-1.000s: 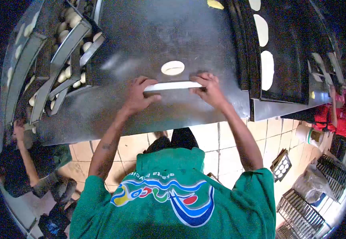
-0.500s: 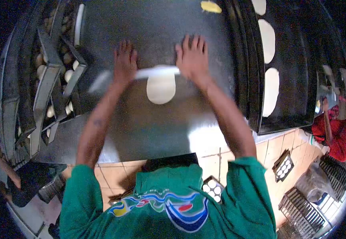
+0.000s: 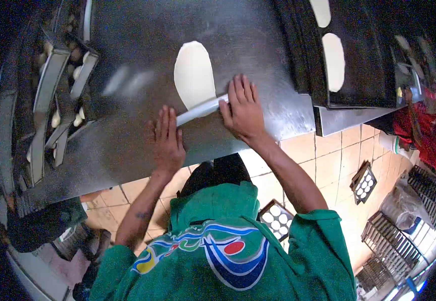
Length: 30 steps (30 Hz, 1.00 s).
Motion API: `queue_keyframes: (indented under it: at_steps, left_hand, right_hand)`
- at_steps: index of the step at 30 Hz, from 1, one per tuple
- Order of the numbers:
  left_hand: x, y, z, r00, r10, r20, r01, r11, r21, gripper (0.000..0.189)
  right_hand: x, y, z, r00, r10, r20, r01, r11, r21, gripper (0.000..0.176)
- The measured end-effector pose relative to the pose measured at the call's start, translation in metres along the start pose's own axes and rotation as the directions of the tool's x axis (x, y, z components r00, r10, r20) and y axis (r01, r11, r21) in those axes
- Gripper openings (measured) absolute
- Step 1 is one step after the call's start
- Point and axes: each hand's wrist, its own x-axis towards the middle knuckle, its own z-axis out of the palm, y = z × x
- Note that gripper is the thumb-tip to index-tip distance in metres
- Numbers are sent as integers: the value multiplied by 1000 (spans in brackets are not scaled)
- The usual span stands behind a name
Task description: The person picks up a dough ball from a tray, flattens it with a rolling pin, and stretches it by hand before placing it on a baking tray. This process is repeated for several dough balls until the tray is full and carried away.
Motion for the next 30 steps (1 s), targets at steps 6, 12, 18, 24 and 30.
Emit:
queue_keyframes:
  at_steps: [6, 12, 18, 24, 30]
  left_hand:
    - [12, -47, 4, 999, -30, 38, 45, 888, -458, 51]
    - [219, -90, 34, 965, -100, -241, 128, 986, 105, 50]
    - [327, -104, 23, 843, -536, 42, 451, 663, -598, 52]
    - [173, -72, 32, 998, -45, -44, 46, 999, 8, 53]
    - [-5, -13, -7, 992, 25, 121, -27, 1000, 13, 59]
  right_hand:
    - [4, 13, -11, 993, 72, 98, -99, 948, 303, 55]
    - [165, 47, 29, 916, 238, -322, -234, 971, 51, 57]
    - [253, 90, 38, 805, 450, -387, -431, 891, 140, 64]
    - [133, 23, 30, 964, 238, -122, -237, 971, 23, 68]
    - [-32, -20, 0, 993, 85, -77, -77, 991, 107, 57]
